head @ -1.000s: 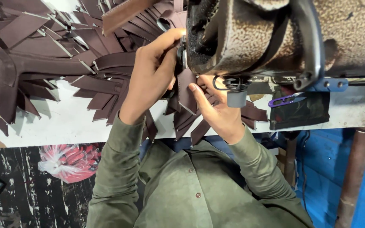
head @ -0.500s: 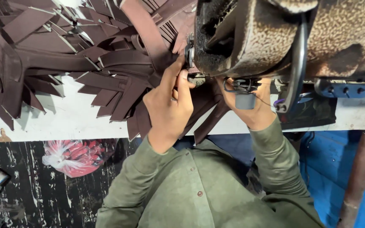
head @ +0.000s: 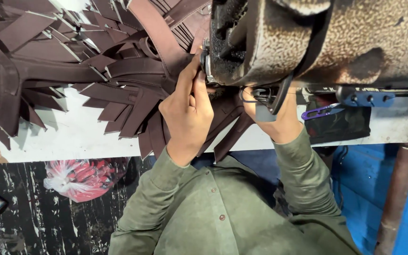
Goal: Sewing brown material components for shoes using an industrial sewing machine.
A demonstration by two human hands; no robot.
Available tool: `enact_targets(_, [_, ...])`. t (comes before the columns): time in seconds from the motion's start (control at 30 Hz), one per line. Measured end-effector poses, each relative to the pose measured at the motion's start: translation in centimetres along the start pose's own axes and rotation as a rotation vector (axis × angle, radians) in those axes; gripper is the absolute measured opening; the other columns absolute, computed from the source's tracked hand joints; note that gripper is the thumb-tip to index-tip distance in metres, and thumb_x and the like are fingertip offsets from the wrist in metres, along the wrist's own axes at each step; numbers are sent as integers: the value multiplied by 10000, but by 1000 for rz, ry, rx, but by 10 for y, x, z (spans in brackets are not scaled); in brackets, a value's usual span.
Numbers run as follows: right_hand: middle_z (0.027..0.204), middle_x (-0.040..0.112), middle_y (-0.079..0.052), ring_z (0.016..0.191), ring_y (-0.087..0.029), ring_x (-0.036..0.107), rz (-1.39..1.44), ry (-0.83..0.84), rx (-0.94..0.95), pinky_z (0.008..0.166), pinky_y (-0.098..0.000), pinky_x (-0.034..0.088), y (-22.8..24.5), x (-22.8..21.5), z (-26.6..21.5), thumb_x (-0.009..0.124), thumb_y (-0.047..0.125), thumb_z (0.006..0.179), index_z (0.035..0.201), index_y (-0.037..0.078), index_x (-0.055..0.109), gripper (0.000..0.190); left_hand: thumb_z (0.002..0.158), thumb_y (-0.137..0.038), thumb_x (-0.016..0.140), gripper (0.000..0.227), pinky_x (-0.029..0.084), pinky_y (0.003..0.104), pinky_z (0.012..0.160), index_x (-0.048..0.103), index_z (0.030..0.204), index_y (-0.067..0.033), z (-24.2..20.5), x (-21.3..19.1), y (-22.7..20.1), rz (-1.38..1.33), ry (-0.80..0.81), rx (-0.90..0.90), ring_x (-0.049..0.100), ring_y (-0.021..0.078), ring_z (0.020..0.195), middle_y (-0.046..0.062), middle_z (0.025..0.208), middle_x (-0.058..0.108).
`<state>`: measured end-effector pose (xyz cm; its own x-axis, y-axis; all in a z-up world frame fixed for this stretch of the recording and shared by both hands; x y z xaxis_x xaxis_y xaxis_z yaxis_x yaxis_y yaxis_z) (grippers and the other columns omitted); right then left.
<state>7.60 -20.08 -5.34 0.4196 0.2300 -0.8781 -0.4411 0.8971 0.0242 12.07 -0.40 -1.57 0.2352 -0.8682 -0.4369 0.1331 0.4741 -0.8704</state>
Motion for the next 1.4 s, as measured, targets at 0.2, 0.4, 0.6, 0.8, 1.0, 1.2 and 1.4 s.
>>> enact_targets(0.2, [1187,596,-175,1034,-390,573,-167,-45,-101,935,-507,487,13,-4,-2,765,66,940,1176,81,695,247,1103,-36,588,256,557,234,642,629,1354,-53,0,2,-4,-157,40,75,789,113,798,96,1056,780])
enact_targets(0.4, [1247,617,-142,1106,-378,588,-207,-52,-70,1004,-528,519,20,-20,5,737,51,1049,1289,109,627,270,1089,-10,555,283,580,234,643,626,1362,-34,6,-2,-11,-269,124,-2,806,145,827,103,1051,787])
enact_targets(0.6, [1140,670,-153,1011,-379,614,-430,-32,-155,948,-524,515,34,-15,12,746,148,1001,1282,87,628,310,1032,19,594,378,568,279,668,622,1400,-57,23,-39,-43,37,117,206,753,167,749,129,999,763])
enact_targets(0.8, [1071,710,-92,1061,-229,641,479,-215,476,973,-380,505,52,-53,49,700,-32,993,1111,45,681,142,916,-21,695,448,492,440,949,537,1333,-70,47,-52,-68,415,3,670,623,344,981,144,978,634])
enact_targets(1.0, [1240,674,-122,1088,-130,630,1112,-102,699,959,-281,509,57,2,7,717,-4,984,1260,-33,653,285,965,-172,719,469,516,297,854,589,1412,-112,1,-31,-3,-88,429,-147,629,166,863,33,911,699])
enact_targets(1.2, [1264,630,-107,1010,-162,692,1547,-66,837,918,-302,571,55,9,6,693,-29,966,1177,-4,673,213,960,-133,733,418,492,301,931,654,1368,-88,-14,-48,1,-109,267,-104,607,181,960,58,1066,747])
enact_targets(1.4, [1181,647,-116,1143,-178,623,1203,-62,623,989,-291,522,45,-5,15,704,-58,1001,1093,-28,669,102,965,-151,717,390,435,333,948,664,1344,-77,-1,-38,-18,-7,268,33,640,200,997,73,1049,710])
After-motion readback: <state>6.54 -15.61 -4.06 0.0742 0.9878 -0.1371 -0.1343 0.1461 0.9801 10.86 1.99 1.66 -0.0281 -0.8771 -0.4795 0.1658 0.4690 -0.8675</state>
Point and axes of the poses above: each hand's wrist, its own z-axis towards the middle knuckle, its own x-axis out of the palm, y = z × x, the point moved 5 cm from there along z, towards the middle knuckle
